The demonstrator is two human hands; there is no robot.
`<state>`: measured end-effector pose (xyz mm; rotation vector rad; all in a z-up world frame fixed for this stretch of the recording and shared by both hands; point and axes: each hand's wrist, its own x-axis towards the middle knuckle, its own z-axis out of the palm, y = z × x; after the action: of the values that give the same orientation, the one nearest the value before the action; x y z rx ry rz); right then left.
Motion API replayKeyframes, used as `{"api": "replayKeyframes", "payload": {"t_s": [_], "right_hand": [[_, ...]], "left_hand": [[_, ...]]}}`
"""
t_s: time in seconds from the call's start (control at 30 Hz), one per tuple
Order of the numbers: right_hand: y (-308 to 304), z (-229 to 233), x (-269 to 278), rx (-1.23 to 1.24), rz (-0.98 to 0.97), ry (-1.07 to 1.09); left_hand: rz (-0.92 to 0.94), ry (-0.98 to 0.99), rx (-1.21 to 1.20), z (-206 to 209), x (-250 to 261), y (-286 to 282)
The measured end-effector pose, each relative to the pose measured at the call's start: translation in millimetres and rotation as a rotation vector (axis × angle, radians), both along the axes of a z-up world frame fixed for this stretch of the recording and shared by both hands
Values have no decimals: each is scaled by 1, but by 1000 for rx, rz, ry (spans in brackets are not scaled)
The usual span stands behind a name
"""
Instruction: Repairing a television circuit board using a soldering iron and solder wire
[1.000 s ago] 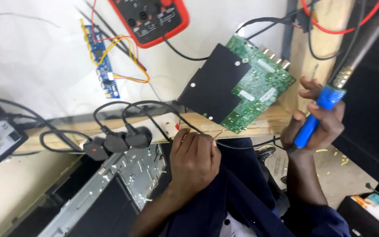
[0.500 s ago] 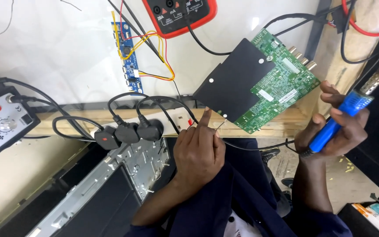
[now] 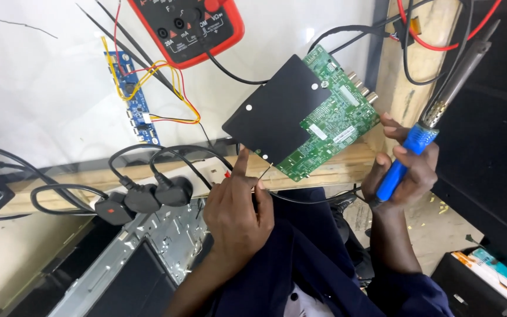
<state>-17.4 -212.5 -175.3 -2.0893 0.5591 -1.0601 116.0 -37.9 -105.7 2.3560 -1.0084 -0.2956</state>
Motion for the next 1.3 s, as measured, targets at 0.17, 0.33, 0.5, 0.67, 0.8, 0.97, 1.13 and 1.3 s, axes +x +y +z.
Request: {"api": "replayKeyframes", "payload": {"t_s": [0.17,0.33,0.5,0.67,0.8,0.97,1.13,1.3], "right_hand": [[12,-10,-16,35,-17,-91],[24,-26,-52,106,156,-100],[48,-29,-108,701,240,-40],[31,-18,-66,157,277,-143],[46,-37,-58,161,-135,-362],[37,-36,-55,77,-72,-394],[37,-30,-51,152,-81,-403],[35,-22,-52,161,-10,-373]], "left_hand": [[47,-70,94,-2,12,-12],[66,-42,120,-6,26,-29],[107,-100,75,0,30,-40],[-2,-127,-258,-21,14,-38],[-1,-111,-271,-25,19,-45],[21,-65,-268,-29,20,-48],[23,-62,-255,-32,20,-48],[15,-73,-218,-31,20,-49]]}}
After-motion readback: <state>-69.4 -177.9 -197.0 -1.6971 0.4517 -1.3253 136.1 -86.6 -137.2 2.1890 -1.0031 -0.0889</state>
